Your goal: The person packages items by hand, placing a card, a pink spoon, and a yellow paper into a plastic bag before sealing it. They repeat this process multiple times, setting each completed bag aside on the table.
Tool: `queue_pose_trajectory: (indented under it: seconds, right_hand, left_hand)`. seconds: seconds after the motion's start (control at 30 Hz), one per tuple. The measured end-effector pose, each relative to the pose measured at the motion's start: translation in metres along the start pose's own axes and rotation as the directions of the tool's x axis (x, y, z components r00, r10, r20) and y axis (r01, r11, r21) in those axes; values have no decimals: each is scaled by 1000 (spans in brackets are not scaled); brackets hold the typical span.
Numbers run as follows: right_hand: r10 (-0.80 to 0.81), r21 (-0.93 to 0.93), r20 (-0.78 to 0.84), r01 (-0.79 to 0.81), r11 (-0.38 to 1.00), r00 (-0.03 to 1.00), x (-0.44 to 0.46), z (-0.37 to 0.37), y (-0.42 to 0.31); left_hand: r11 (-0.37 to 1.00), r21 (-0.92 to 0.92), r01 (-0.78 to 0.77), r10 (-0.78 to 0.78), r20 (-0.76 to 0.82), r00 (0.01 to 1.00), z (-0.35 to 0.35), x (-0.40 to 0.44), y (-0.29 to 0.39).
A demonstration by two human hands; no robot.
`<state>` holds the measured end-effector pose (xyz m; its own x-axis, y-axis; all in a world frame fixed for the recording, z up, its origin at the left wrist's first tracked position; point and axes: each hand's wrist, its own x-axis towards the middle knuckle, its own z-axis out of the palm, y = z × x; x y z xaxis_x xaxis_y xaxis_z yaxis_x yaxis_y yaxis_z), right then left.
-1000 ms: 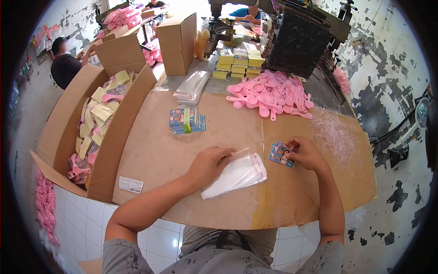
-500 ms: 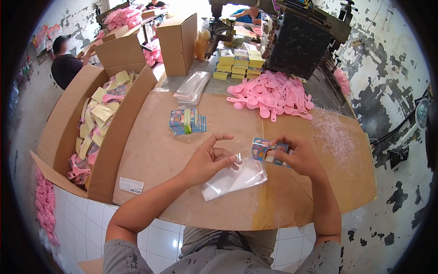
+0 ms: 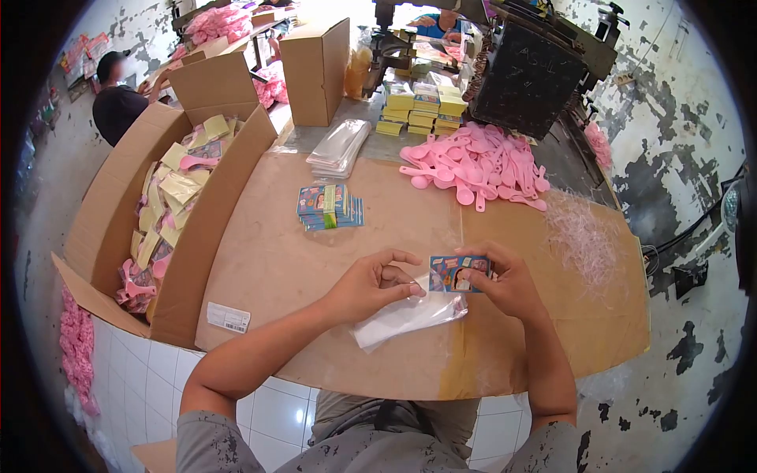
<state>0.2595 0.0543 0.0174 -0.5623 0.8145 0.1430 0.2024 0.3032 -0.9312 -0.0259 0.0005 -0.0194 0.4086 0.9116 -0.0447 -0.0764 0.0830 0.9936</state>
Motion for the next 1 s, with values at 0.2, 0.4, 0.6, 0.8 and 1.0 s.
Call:
queue_pose_trajectory:
  seconds: [0.2, 0.4, 0.6, 0.8, 1.0]
  right_hand:
    - [20, 208, -98, 1, 978, 995, -4, 8, -1]
    - [-148, -138, 9, 148, 979, 989, -2, 10, -7]
    - [-180, -264, 96, 200, 943, 979, 0, 14, -19]
    - [-9, 94, -4, 10, 996, 1000, -3, 40, -15]
    - [-65, 60, -78, 70, 996, 995, -3, 37, -7]
  left_hand:
    - [1000, 3, -4, 4, -17, 1000, 4, 0, 0]
    - [999, 43, 5, -4, -23, 1000, 6, -3, 5]
    - [953, 291, -86, 86, 15, 996, 12, -7, 6]
    - [942, 319, -109, 103, 35, 994, 19, -11, 15]
    - [993, 87, -79, 82, -36, 996, 17, -9, 11]
